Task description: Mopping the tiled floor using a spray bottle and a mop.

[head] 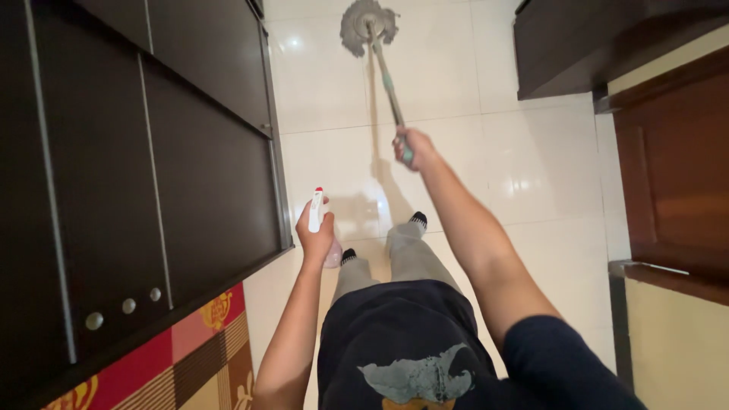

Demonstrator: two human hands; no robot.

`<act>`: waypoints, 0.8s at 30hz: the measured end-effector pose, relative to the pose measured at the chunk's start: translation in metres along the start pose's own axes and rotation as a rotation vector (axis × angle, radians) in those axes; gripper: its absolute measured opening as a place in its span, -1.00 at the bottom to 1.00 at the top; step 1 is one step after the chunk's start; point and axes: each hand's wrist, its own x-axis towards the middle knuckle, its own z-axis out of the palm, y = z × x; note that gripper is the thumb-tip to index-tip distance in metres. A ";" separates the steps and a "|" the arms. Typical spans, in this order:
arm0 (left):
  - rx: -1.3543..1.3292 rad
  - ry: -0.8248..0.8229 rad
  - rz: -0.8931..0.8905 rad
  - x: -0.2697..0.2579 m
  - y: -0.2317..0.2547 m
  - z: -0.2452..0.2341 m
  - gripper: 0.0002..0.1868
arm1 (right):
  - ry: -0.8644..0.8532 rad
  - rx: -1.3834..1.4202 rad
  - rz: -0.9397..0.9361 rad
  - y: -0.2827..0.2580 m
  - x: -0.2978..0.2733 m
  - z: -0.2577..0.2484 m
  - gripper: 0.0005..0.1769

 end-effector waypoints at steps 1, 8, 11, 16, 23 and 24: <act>0.001 0.007 -0.002 -0.002 0.001 0.006 -0.63 | -0.003 -0.004 0.005 -0.013 -0.002 -0.007 -0.76; -0.008 0.028 0.015 0.005 0.016 0.061 -0.58 | 0.045 -0.078 -0.014 -0.013 -0.045 -0.064 -0.72; -0.009 -0.016 0.014 0.015 0.025 0.092 -0.59 | 0.093 -0.073 0.002 0.034 -0.115 -0.088 -0.71; -0.083 -0.099 0.136 0.037 0.030 0.152 -0.54 | 0.127 0.010 0.094 0.078 -0.261 -0.098 -0.81; 0.041 -0.160 0.260 0.053 0.054 0.231 -0.64 | 0.145 0.058 0.173 0.028 -0.382 -0.104 -0.81; 0.048 -0.169 0.316 0.052 0.055 0.239 -0.64 | 0.144 0.075 0.173 0.027 -0.385 -0.109 -0.81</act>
